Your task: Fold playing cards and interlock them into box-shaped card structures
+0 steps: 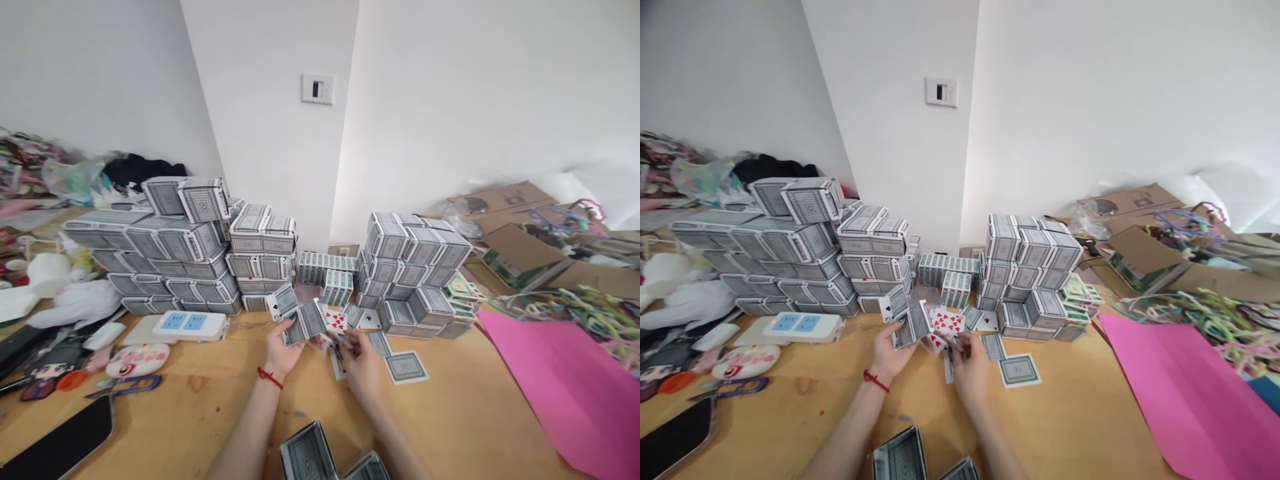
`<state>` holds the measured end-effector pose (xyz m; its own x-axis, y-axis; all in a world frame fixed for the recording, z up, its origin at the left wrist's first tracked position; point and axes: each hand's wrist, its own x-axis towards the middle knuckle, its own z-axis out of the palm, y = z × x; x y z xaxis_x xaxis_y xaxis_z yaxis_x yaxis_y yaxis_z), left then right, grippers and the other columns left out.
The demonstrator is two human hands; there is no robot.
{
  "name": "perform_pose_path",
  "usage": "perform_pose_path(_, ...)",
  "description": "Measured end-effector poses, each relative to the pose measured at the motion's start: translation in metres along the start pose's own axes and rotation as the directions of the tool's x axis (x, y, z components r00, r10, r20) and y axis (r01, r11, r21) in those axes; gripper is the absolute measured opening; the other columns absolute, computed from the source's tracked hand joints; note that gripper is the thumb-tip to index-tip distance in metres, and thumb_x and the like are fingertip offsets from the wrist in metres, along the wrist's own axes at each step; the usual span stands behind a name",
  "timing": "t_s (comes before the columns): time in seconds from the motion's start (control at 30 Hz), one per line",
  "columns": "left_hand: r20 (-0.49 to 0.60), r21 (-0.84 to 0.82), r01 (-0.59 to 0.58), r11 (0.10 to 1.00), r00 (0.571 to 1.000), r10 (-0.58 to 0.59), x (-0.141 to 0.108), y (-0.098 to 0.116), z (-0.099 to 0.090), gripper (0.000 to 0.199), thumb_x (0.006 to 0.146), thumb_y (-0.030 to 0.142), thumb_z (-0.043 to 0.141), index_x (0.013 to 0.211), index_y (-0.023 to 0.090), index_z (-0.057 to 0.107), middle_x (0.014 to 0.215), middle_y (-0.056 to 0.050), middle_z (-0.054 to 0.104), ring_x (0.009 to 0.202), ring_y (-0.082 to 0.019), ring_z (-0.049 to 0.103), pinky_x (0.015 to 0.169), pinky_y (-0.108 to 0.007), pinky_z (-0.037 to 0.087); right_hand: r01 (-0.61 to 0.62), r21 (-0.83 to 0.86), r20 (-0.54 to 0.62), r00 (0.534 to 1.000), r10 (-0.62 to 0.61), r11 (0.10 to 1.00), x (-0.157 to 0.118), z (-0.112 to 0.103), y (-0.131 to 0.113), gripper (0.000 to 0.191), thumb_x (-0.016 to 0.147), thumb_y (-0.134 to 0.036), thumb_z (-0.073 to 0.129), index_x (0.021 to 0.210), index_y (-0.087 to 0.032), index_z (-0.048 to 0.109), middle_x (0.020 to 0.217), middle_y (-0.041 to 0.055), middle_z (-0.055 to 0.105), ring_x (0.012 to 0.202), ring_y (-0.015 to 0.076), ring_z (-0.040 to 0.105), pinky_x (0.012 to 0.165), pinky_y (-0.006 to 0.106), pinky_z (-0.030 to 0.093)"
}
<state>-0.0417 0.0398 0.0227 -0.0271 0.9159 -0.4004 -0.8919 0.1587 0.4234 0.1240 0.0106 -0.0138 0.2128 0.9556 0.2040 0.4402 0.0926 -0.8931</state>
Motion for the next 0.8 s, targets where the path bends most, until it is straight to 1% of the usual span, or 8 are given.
perform_pose_path(0.07,-0.014,-0.002,-0.014,1.0,1.0,0.014,0.0,0.002,-0.002,0.017,0.065,0.006,0.051,0.077,0.014,0.06,0.067,-0.004,0.067,0.064,-0.018,0.064,0.059,-0.03,0.052,-0.074,0.083,-0.019,0.997,0.076,0.994,0.002,-0.003,0.004,0.019,0.071,-0.031,0.052,0.083,-0.017,0.055,0.066,0.0034,0.061,0.057,0.0179,0.055,0.054,0.027,0.041)
perform_pose_path(0.17,-0.012,0.04,-0.02,0.999,1.0,0.021,0.001,0.002,-0.005,0.023,0.065,0.007,0.051,0.084,0.015,0.059,0.068,-0.004,0.067,0.063,-0.019,0.064,0.057,-0.033,0.053,-0.156,0.223,-0.09,0.98,0.18,0.962,0.006,-0.006,0.011,0.022,0.07,-0.037,0.054,0.078,-0.017,0.054,0.061,0.0032,0.061,0.055,0.0185,0.056,0.052,0.028,0.042)
perform_pose_path(0.23,0.036,0.12,-0.017,0.993,0.999,0.013,0.002,0.001,-0.006,0.027,0.063,0.006,0.054,0.089,0.015,0.058,0.07,-0.004,0.067,0.063,-0.019,0.064,0.055,-0.032,0.053,-0.183,0.374,-0.097,0.967,0.235,0.909,0.009,-0.006,0.013,0.025,0.069,-0.041,0.055,0.077,-0.018,0.052,0.06,0.0028,0.061,0.053,0.0181,0.057,0.051,0.028,0.044)
perform_pose_path(0.37,0.178,0.337,-0.034,0.941,0.984,-0.028,0.001,-0.006,-0.005,0.04,0.06,0.008,0.063,0.098,0.019,0.055,0.081,-0.003,0.067,0.067,-0.019,0.064,0.055,-0.031,0.054,-0.205,0.615,-0.029,0.959,0.282,0.762,0.012,-0.007,0.011,0.029,0.068,-0.044,0.058,0.078,-0.019,0.049,0.063,0.0018,0.063,0.047,0.0154,0.056,0.048,0.028,0.045)
perform_pose_path(0.47,0.208,0.462,-0.053,0.885,0.977,-0.05,-0.001,-0.009,-0.004,0.042,0.058,0.013,0.067,0.097,0.019,0.053,0.086,-0.004,0.066,0.064,-0.018,0.063,0.051,-0.03,0.053,-0.219,0.682,0.006,0.956,0.294,0.698,0.014,-0.011,0.009,0.027,0.066,-0.04,0.062,0.077,-0.018,0.05,0.056,-0.0016,0.06,0.043,0.0111,0.051,0.043,0.023,0.041)
perform_pose_path(0.63,0.274,0.55,-0.088,0.83,0.958,-0.08,-0.003,-0.011,-0.001,0.05,0.06,0.018,0.068,0.106,0.02,0.049,0.087,-0.004,0.065,0.062,-0.015,0.062,0.048,-0.023,0.05,-0.164,0.781,-0.032,0.953,0.301,0.602,0.018,-0.019,0.009,0.029,0.064,-0.038,0.065,0.081,-0.019,0.054,0.051,-0.006,0.052,0.04,0.007,0.043,0.038,0.018,0.033)
perform_pose_path(0.7,0.274,0.553,-0.101,0.827,0.959,-0.066,-0.003,-0.011,0.0,0.055,0.061,0.02,0.068,0.111,0.023,0.046,0.09,-0.004,0.064,0.062,-0.014,0.062,0.048,-0.022,0.049,-0.156,0.772,-0.026,0.961,0.276,0.616,0.018,-0.021,0.007,0.031,0.063,-0.039,0.065,0.082,-0.018,0.054,0.053,-0.0049,0.054,0.04,0.0071,0.042,0.038,0.019,0.032)
perform_pose_path(0.8,0.228,0.556,-0.103,0.825,0.973,-0.033,-0.001,-0.012,0.002,0.053,0.062,0.023,0.067,0.111,0.023,0.048,0.092,-0.004,0.064,0.059,-0.013,0.061,0.045,-0.02,0.047,-0.174,0.713,0.019,0.973,0.23,0.679,0.016,-0.021,0.003,0.03,0.065,-0.042,0.063,0.078,-0.017,0.053,0.055,-0.0021,0.059,0.039,0.0068,0.04,0.039,0.019,0.032)
